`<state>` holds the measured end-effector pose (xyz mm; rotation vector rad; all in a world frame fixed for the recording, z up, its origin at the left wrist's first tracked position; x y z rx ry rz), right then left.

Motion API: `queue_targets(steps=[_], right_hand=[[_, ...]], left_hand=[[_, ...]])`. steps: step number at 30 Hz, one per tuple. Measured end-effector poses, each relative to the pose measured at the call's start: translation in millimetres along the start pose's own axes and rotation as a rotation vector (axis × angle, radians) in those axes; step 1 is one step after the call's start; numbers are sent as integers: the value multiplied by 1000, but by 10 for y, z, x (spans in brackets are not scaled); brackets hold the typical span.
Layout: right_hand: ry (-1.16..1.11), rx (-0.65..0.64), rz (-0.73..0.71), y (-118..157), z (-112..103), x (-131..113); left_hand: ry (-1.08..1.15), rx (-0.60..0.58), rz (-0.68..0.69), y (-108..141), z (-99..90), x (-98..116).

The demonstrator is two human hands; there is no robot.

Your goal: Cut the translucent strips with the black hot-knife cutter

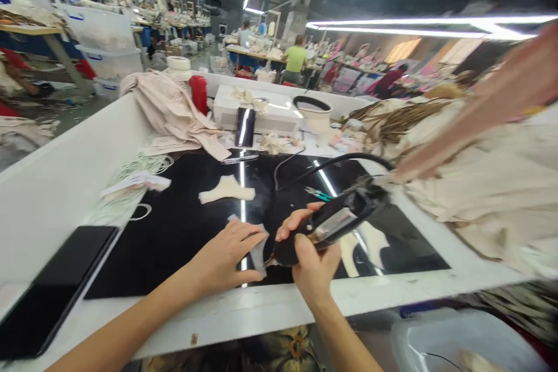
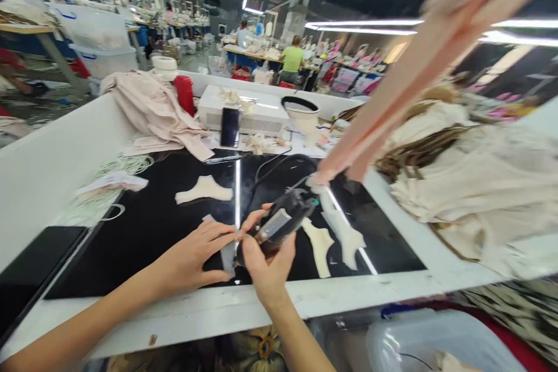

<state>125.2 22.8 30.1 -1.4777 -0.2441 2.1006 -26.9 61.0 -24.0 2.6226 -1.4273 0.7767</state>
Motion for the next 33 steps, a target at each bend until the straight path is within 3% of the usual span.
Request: queue_targets(steps=[6, 9, 19, 27, 33], right_hand=[[29, 20, -45, -127, -108, 11], [69, 85, -52, -209, -210, -6], [195, 188, -73, -449, -375, -64], [67, 120, -69, -319, -199, -82], [43, 65, -41, -255, -88, -46]], left_hand=[[-132, 149, 83, 46, 113, -363], [-158, 177, 127, 44, 141, -440], [-140, 113, 235, 13, 132, -244], [4, 24, 142, 9, -6, 21], [19, 10, 120, 10, 7, 64]])
Point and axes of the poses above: each hand's wrist, its own y-axis away from the middle knuckle, its own z-axis out of the palm, x = y × z, the point moved 5 cm from there along -y, towards the middle knuckle, and after that the axes turned 1 degree about -y, right-handed, at the moved point
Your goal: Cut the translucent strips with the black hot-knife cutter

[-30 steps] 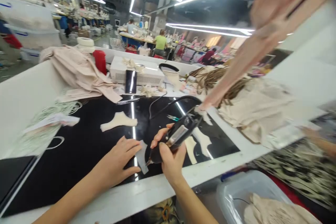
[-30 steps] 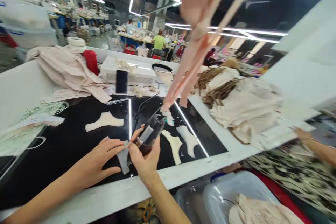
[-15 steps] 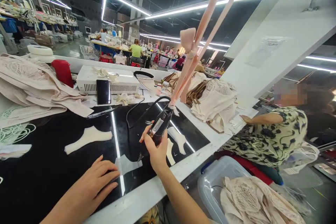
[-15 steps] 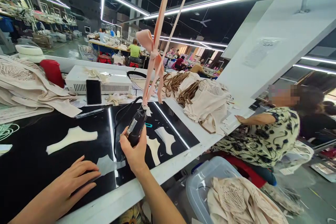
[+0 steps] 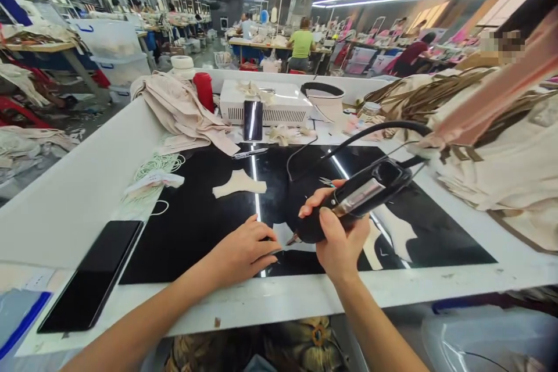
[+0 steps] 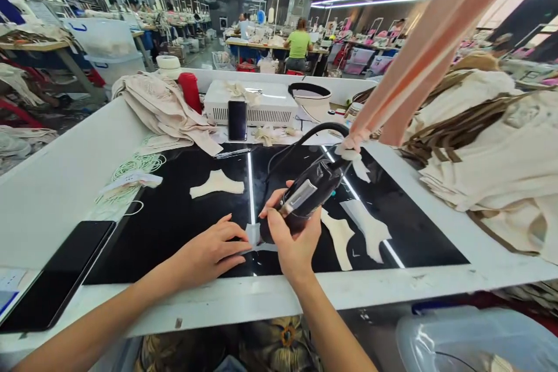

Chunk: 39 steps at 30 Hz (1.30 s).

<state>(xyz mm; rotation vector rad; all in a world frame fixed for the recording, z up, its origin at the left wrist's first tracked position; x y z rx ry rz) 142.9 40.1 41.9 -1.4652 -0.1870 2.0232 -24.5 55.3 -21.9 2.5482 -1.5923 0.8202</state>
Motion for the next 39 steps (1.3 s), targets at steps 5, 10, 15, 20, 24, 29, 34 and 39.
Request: queue_targets(steps=[5, 10, 15, 20, 24, 29, 34, 39], right_hand=[[22, -1, 24, 48, 4, 9], [33, 17, 6, 81, -37, 3], [27, -10, 0, 77, -22, -4], [89, 15, -14, 13, -52, -21], [67, 49, -7, 22, -84, -43], [12, 5, 17, 127, -16, -77], [8, -16, 53, 196, 7, -50], [5, -12, 52, 201, 4, -49]], left_hand=[[-16, -18, 11, 2, 21, -2], [-23, -32, 5, -4, 4, 9], [-36, -34, 5, -10, -12, 30], [8, -4, 1, -16, -30, 31], [72, -22, -16, -21, -17, 30], [116, -73, -31, -20, 3, 33], [129, -66, -33, -30, -30, 52], [116, -81, -32, -44, -52, 72]])
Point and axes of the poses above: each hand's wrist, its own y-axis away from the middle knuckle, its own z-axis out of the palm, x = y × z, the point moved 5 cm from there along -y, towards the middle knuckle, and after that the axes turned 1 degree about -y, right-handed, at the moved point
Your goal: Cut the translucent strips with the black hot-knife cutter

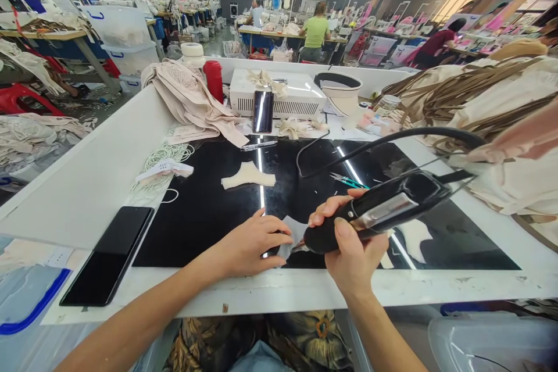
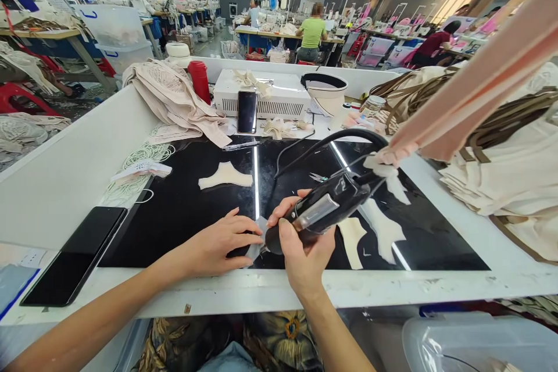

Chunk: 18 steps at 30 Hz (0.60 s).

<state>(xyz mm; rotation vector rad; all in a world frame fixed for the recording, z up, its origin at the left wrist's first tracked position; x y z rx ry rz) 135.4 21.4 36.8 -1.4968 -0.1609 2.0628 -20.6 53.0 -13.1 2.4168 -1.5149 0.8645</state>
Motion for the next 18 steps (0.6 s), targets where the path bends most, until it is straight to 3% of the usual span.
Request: queue_targets(steps=[6, 18], right_hand=[[-29, 11, 6, 23, 46, -44], [-32, -86, 31, 88, 63, -39]], left_hand=[[3, -1, 0, 5, -1, -19], [17, -33, 37, 21, -29, -12]])
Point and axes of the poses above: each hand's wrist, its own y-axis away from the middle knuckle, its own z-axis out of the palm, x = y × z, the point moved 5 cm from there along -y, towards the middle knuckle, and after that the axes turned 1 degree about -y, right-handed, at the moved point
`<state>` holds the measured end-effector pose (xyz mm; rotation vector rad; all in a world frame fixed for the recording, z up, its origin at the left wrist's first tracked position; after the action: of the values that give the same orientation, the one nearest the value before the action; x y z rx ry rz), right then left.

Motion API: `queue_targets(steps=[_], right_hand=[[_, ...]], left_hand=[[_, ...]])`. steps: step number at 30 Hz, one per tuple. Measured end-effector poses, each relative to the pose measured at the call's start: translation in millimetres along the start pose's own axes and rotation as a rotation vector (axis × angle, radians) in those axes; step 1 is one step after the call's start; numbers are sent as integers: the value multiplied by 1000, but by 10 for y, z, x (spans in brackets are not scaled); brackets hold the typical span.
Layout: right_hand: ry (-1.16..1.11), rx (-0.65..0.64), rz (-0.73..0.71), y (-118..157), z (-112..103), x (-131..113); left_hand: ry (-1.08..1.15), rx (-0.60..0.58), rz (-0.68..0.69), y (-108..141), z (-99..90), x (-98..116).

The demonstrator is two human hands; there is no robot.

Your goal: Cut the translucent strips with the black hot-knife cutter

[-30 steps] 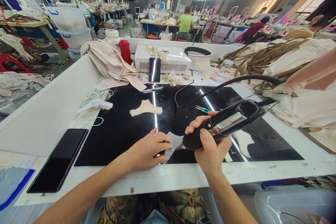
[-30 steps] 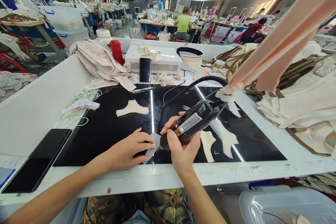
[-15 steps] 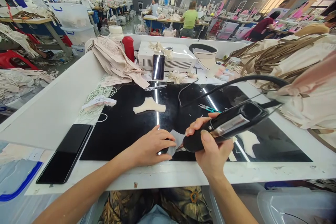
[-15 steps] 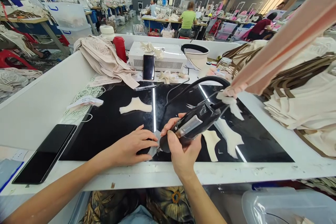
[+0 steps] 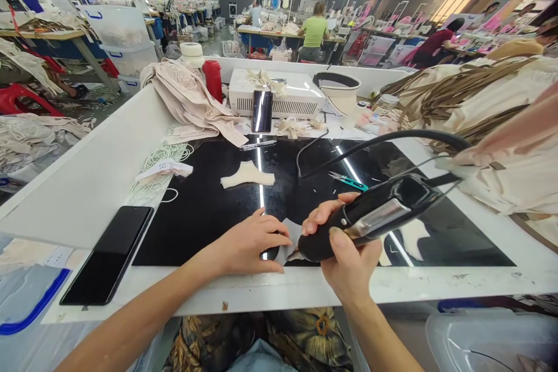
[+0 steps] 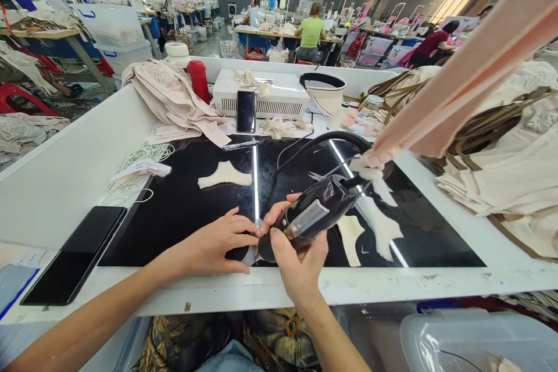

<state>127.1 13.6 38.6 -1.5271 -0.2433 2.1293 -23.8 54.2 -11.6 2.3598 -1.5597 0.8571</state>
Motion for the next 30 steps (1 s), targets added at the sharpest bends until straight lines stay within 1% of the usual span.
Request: queue_targets(steps=[2, 5, 7, 9, 12, 14, 19, 23, 28, 30], right_hand=[[-7, 43, -33, -64, -60, -54], [9, 160, -98, -177, -201, -141], [26, 217, -121, -235, -284, -167], [40, 249, -129, -264, -341, -162], [39, 257, -129, -260, -374, -125], [28, 244, -131, -246, -369, -101], [19, 213, -143, -231, -345, -63], [64, 199, -158, -223, -347, -38], [105, 207, -151, -230, -383, -43], [107, 232, -170, -251, -415, -74]], left_hand=[[-5, 1, 9, 2, -13, 15], [-27, 42, 22, -18, -21, 43], [-41, 68, 26, -42, 5, 54], [-55, 64, 28, -65, 63, 53], [-84, 19, 37, -81, 159, 36], [-100, 5, 40, -78, 188, 22], [-123, -5, 41, -65, 187, 6], [-123, -11, 33, -63, 196, 1], [-117, -7, 29, -67, 196, 3], [-114, -17, 21, -71, 192, 6]])
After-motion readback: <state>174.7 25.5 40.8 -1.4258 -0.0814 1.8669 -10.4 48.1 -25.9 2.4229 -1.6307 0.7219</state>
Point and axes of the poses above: each hand's wrist, its own y-axis away from the middle knuckle, its own z-axis out of the palm, x = y × z, the point moved 5 cm from there along -y, towards the middle knuckle, and after that the axes turned 1 degree about -y, right-handed, at the moved point
